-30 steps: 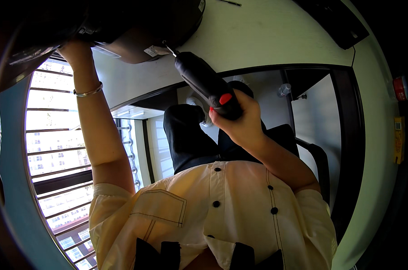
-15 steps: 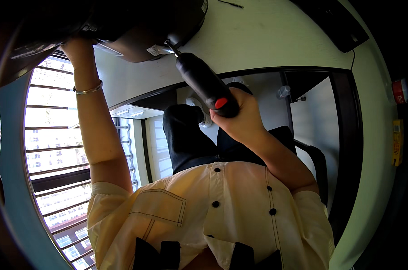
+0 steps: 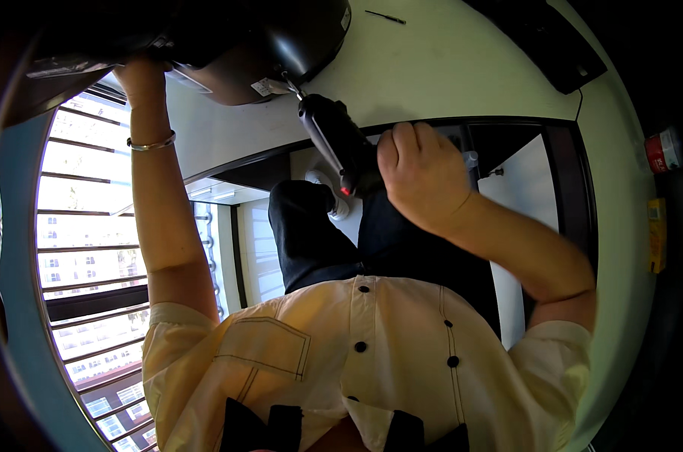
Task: The person uses a manual screwdriver and then a cordless electric screwdriver to remove screws from the bottom of a dark-colored rice cooker placed on a white table. The person holds the appliance steady with one hand while operating the tools with the other.
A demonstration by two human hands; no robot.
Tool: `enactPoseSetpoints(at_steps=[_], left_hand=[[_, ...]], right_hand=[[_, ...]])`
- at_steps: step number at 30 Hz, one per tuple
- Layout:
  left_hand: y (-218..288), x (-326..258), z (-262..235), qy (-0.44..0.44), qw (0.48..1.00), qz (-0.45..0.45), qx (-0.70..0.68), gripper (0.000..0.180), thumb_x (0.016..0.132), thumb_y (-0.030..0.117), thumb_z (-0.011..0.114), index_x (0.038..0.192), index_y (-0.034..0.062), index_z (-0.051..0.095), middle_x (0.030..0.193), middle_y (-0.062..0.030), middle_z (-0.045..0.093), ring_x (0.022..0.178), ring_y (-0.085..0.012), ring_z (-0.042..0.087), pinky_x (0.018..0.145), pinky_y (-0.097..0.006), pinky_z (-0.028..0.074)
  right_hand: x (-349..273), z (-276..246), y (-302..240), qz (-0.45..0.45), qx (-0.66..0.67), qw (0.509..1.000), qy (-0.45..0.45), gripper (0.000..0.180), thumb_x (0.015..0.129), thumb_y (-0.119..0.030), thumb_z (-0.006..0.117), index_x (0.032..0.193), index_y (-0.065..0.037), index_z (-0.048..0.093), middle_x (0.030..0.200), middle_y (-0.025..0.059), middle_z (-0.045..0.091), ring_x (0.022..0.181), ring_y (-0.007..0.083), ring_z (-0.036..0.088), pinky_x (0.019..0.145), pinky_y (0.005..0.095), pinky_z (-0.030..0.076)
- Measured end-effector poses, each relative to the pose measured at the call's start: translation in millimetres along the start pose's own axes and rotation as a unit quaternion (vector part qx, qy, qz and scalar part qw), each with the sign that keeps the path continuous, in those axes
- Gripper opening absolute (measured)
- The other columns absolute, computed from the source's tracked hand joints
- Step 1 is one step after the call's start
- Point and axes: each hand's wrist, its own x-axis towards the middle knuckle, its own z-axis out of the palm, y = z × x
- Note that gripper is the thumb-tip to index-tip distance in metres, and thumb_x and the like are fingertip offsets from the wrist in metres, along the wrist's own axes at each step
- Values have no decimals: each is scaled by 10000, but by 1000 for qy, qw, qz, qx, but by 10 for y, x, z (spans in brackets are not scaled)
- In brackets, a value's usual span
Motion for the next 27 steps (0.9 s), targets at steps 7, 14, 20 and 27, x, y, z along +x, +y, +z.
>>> enactPoseSetpoints(at_steps=[7,14,20,27], left_hand=[[-41,32,33,47,998,-17,-38,478,564,237,752,997,78,625,969,-88,632,963,-276,555,852,-426,405],[-57,38,94,85,993,-23,-82,416,619,241,721,980,63,616,923,-93,627,896,-286,567,814,-407,433],[30,49,108,100,976,-70,-179,358,684,254,676,962,38,606,881,-101,627,839,-295,582,779,-389,459],[65,44,48,61,939,-163,-298,337,724,263,633,952,17,599,889,-98,632,832,-291,595,756,-367,476]], right_hand=[[232,-186,454,-203,-189,960,49,157,651,-86,568,773,12,573,779,116,510,697,220,487,598,275,449],[194,-359,292,-27,-4,997,-65,301,525,-121,671,793,-39,564,790,64,500,745,212,527,606,297,457],[81,-378,-60,278,341,898,-29,268,601,-106,706,819,-6,587,714,126,601,631,288,596,571,337,470],[-170,-50,-281,435,539,721,-21,234,637,-83,684,833,6,594,699,78,612,604,131,563,575,267,448]])
